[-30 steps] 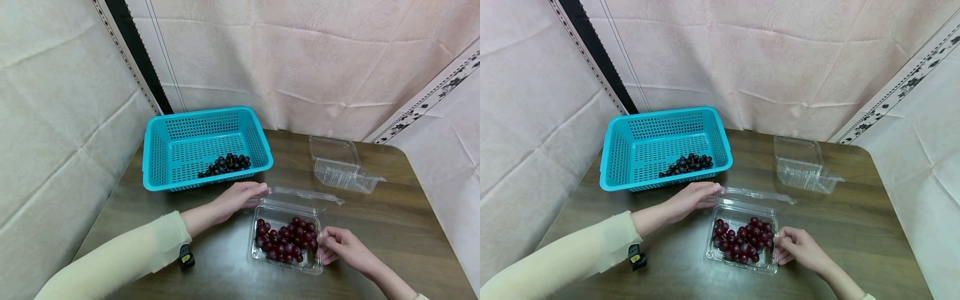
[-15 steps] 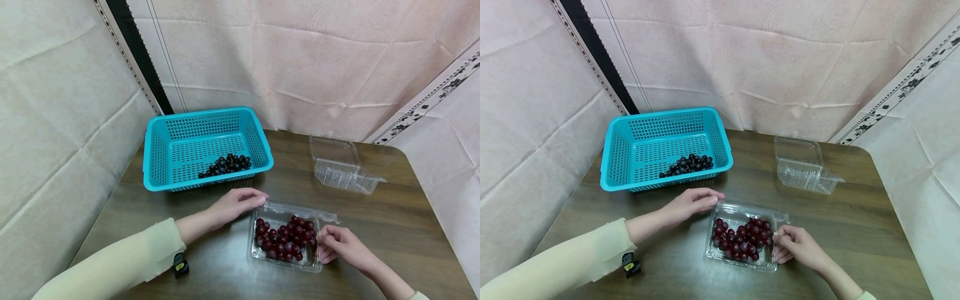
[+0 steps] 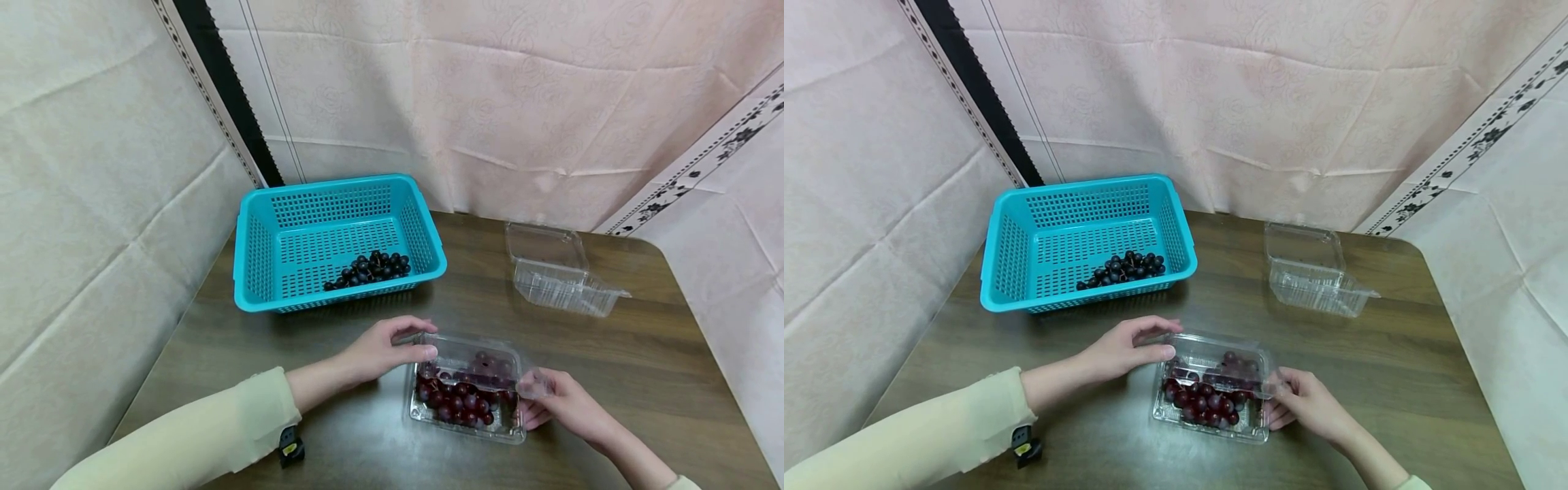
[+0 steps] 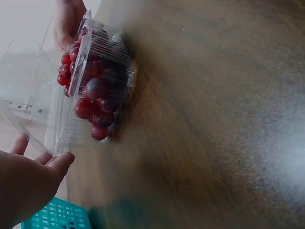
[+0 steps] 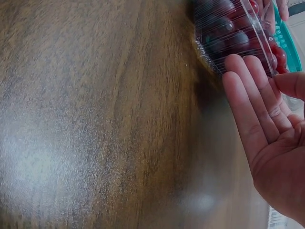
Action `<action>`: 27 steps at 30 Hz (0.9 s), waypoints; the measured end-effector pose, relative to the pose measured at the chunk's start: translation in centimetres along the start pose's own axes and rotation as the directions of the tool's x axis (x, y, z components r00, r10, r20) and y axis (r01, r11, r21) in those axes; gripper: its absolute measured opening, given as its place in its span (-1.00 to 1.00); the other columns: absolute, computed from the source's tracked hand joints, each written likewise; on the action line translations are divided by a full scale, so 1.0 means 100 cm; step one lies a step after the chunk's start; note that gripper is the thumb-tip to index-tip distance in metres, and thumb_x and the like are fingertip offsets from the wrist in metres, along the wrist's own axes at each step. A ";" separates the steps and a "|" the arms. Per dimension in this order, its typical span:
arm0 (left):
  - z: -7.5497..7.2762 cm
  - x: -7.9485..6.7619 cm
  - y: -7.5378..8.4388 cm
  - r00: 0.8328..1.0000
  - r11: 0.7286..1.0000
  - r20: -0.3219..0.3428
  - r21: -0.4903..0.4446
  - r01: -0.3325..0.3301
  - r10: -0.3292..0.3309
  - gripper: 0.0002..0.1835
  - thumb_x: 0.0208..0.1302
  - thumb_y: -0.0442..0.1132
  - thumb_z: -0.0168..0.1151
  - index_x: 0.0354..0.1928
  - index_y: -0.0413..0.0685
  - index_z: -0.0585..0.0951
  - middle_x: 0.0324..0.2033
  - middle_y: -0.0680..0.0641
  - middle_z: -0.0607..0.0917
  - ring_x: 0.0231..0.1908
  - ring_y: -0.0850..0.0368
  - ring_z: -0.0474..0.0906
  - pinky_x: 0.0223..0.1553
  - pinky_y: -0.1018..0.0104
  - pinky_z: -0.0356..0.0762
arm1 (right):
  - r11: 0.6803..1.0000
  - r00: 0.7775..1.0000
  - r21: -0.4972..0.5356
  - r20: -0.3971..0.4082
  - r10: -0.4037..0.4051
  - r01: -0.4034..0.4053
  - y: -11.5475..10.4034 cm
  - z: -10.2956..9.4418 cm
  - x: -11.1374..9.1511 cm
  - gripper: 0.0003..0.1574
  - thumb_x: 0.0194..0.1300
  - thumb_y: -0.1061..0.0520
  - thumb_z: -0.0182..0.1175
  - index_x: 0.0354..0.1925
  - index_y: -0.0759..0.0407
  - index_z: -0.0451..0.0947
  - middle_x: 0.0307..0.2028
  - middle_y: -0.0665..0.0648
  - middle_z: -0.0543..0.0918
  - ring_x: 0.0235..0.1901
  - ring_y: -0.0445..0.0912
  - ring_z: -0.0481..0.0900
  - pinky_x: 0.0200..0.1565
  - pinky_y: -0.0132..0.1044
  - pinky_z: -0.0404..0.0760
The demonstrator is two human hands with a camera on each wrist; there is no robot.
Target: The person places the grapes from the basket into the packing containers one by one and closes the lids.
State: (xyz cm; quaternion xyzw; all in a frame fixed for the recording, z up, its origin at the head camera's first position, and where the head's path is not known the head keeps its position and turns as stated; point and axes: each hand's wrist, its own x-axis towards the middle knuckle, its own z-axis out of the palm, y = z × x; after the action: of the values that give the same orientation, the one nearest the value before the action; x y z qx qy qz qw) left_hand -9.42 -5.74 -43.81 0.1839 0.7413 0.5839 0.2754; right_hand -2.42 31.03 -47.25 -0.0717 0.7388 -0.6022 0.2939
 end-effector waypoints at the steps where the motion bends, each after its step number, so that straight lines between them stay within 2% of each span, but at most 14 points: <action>1: 0.000 0.000 0.000 1.000 1.000 0.000 0.000 0.002 -0.002 -0.45 0.45 0.09 0.38 0.38 0.06 0.62 0.52 -0.11 0.47 0.53 -0.19 0.33 0.49 -0.29 0.31 | 1.000 1.000 0.009 0.004 0.002 -0.002 0.000 0.000 0.000 -0.64 0.69 0.19 0.06 -0.02 0.59 0.44 -0.32 0.24 0.75 -0.36 -0.01 0.81 -0.23 -0.02 0.85; 3: 0.001 -0.001 -0.001 1.000 1.000 0.001 -0.001 -0.001 0.001 -0.44 0.45 0.08 0.39 0.38 0.04 0.62 0.53 -0.12 0.46 0.53 -0.20 0.33 0.50 -0.27 0.32 | 1.000 1.000 0.029 0.022 -0.003 0.002 0.001 -0.002 -0.002 -0.61 0.71 0.19 0.00 0.01 0.62 0.43 -0.30 0.25 0.76 -0.34 -0.01 0.82 -0.21 -0.04 0.85; 7: 0.001 -0.003 -0.003 1.000 1.000 -0.005 -0.004 -0.002 0.002 -0.44 0.44 0.07 0.39 0.39 0.08 0.61 0.52 -0.07 0.47 0.54 -0.18 0.32 0.51 -0.26 0.30 | 0.997 0.997 0.072 0.072 -0.016 0.010 -0.001 -0.007 -0.009 -0.38 0.81 0.13 -0.26 0.22 0.81 0.27 -0.22 0.35 0.79 -0.24 0.07 0.84 -0.15 -0.01 0.85; 10: 0.000 -0.004 -0.004 1.000 0.999 -0.012 -0.032 0.011 -0.011 -0.41 0.41 0.05 0.42 0.42 0.13 0.58 0.52 -0.04 0.46 0.55 -0.17 0.30 0.51 -0.28 0.28 | 0.996 0.997 0.074 0.074 0.037 -0.043 -0.007 -0.011 -0.016 -0.20 0.83 -0.01 -0.41 0.34 0.80 0.21 -0.15 0.39 0.79 -0.17 0.17 0.84 -0.11 0.04 0.84; 13: 0.000 -0.005 -0.005 0.999 0.998 -0.012 -0.059 0.032 -0.033 -0.34 0.38 0.03 0.45 0.47 0.14 0.52 0.54 -0.03 0.44 0.56 -0.16 0.29 0.51 -0.27 0.29 | 0.994 0.994 0.058 0.068 0.086 -0.090 -0.014 -0.014 -0.021 -0.12 0.82 -0.11 -0.45 0.35 0.73 0.28 -0.11 0.43 0.78 -0.13 0.24 0.83 -0.08 0.08 0.82; 17: 0.001 -0.005 -0.009 0.999 0.996 -0.002 -0.078 0.052 -0.052 -0.22 0.34 0.01 0.51 0.55 0.09 0.44 0.56 -0.04 0.40 0.56 -0.14 0.29 0.51 -0.23 0.31 | 0.995 0.993 0.033 0.079 0.086 -0.089 -0.020 -0.013 -0.025 -0.17 0.82 -0.07 -0.44 0.34 0.70 0.31 -0.09 0.47 0.76 -0.13 0.24 0.83 -0.10 0.09 0.83; 22: 0.003 -0.005 -0.014 0.999 0.992 0.007 -0.121 0.041 -0.041 -0.11 0.31 -0.08 0.55 0.59 -0.05 0.34 0.58 -0.08 0.37 0.57 -0.14 0.28 0.49 -0.09 0.39 | 0.997 0.992 0.013 0.100 0.078 -0.080 -0.020 -0.011 -0.026 -0.27 0.82 0.03 -0.34 0.34 0.77 0.26 -0.12 0.44 0.77 -0.17 0.16 0.84 -0.17 0.02 0.85; 27: 0.005 -0.008 -0.018 0.999 0.988 0.016 -0.148 0.035 -0.033 -0.04 0.31 -0.15 0.56 0.63 -0.15 0.25 0.61 -0.19 0.30 0.57 -0.22 0.25 0.49 -0.09 0.38 | 0.998 0.990 0.001 0.129 0.063 -0.063 -0.017 -0.010 -0.028 -0.37 0.81 0.11 -0.28 0.31 0.72 0.32 -0.14 0.45 0.78 -0.19 0.14 0.85 -0.20 0.01 0.85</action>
State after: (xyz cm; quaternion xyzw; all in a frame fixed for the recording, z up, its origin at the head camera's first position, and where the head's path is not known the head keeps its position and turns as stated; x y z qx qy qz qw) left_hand -8.41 -6.33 -45.49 0.1542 0.6969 0.6314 0.3032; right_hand -1.04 32.70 -44.56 -0.0865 0.7186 -0.5885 0.3602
